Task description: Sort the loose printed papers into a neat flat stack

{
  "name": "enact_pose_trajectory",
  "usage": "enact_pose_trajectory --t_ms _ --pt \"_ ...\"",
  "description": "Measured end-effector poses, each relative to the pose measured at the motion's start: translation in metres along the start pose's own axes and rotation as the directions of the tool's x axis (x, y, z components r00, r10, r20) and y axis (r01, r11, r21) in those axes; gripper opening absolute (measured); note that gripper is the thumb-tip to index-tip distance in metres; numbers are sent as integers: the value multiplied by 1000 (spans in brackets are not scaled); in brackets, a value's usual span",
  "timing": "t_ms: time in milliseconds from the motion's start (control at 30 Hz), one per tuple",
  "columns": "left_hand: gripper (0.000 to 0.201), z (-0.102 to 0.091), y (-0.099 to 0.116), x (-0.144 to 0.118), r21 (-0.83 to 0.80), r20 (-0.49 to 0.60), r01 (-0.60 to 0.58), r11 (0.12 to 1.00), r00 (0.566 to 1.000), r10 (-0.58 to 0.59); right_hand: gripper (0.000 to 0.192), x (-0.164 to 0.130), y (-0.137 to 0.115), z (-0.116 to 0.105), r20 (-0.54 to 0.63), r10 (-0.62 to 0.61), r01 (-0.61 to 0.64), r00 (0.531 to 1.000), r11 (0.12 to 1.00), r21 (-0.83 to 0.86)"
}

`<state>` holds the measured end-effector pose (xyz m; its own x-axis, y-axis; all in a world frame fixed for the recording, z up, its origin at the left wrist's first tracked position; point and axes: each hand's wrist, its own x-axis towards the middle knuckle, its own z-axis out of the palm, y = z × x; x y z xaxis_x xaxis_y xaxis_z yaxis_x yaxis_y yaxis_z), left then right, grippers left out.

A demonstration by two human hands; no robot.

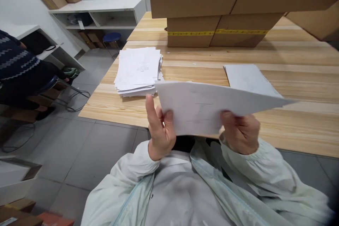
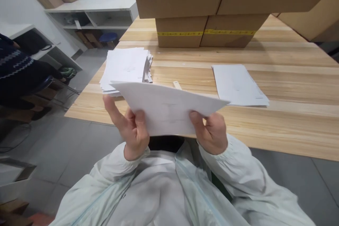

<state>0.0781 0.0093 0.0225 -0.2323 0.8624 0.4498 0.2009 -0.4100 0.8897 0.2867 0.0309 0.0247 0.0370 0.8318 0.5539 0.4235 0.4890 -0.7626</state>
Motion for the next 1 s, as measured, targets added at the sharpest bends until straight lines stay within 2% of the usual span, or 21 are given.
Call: enact_pose_trajectory --t_ms 67,100,133,167,233,300,333,400,500,600,700,900,1000 --pt "47 5 6 -15 20 53 -27 999 998 26 23 -4 0 -24 45 110 -108 993 993 -49" --pt "39 7 9 -22 25 124 -7 1000 992 3 27 -6 2 -35 96 205 -199 974 977 -70" --pt "35 10 10 -29 23 242 61 998 968 -65 33 -7 5 -46 158 317 -306 935 947 -94" --pt "34 14 11 -34 23 372 168 986 914 -164 40 -10 9 -56 215 432 -417 876 902 -116" --pt "32 23 12 -40 33 581 418 908 731 -358 48 -16 17 -73 297 634 -628 714 768 -128" --pt "32 34 11 -42 31 709 607 794 547 -445 50 -25 26 -85 322 760 -779 565 620 -94" --pt "32 40 10 -42 25 749 663 748 484 -453 50 -29 31 -89 317 799 -829 510 556 -68" --pt "33 50 11 -39 11 791 727 687 414 -450 50 -35 38 -94 278 845 -875 458 483 -26" --pt "32 59 13 -31 -9 796 793 610 375 -476 52 -34 45 -93 219 860 -880 461 474 -10" --pt "30 64 14 -21 -53 755 858 511 370 -542 53 -21 51 -86 218 844 -863 491 505 -10" --pt "28 65 11 -14 -94 702 893 441 374 -607 54 -6 57 -77 271 809 -841 521 541 2" --pt "35 68 2 -4 -128 655 905 405 384 -651 56 7 65 -61 320 788 -836 526 548 25" --pt "36 71 1 1 -168 636 912 374 391 -666 59 11 65 -63 348 772 -822 532 569 -5"
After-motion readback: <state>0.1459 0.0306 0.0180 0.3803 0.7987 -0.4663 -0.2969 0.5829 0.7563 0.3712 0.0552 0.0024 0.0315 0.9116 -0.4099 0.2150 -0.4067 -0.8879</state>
